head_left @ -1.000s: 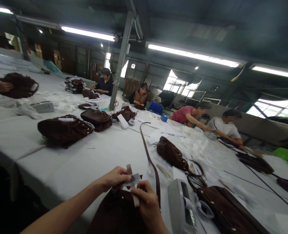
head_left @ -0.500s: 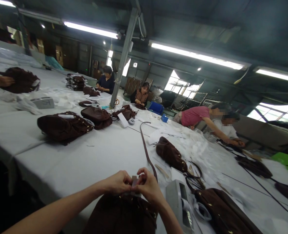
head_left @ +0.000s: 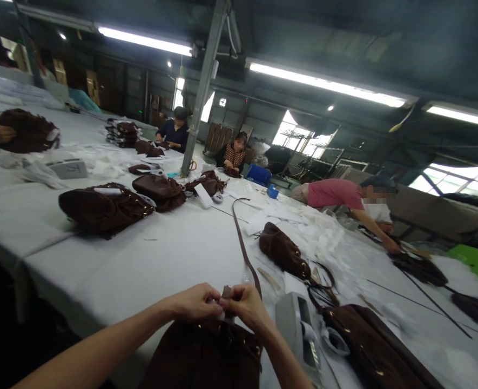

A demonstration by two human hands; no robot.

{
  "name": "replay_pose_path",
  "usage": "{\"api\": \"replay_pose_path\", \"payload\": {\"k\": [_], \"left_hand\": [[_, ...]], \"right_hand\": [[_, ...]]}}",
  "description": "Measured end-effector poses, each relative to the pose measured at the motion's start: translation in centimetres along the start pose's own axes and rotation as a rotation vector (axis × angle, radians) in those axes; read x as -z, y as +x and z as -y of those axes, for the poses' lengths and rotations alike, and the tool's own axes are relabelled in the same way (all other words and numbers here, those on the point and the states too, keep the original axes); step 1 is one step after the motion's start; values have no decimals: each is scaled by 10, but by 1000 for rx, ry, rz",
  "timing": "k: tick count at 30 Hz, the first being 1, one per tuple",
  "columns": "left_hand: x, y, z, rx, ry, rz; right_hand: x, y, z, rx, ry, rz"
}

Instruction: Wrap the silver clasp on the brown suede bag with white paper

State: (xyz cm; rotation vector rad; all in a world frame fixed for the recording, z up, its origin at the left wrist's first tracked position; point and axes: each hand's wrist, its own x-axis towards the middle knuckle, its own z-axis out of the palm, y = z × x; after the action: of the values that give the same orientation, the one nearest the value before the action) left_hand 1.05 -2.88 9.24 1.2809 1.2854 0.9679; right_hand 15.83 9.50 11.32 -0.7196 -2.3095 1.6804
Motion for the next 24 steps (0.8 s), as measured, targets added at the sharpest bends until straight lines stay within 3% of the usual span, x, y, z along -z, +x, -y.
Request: {"api": "replay_pose_path", "payload": {"k": [6, 13, 17, 24], "left_hand": [[-5, -3, -5, 29, 18, 31], [-4, -3, -11, 69, 70, 42], [-3, -2, -10, 94, 102, 29], [-7, -2, -9, 117, 165, -15]], "right_hand": [[14, -1, 24, -46, -111, 229], [12, 6, 46, -71, -484, 314], [7, 11, 50, -22, -630, 293], [5, 9, 50, -20, -767, 342]]}}
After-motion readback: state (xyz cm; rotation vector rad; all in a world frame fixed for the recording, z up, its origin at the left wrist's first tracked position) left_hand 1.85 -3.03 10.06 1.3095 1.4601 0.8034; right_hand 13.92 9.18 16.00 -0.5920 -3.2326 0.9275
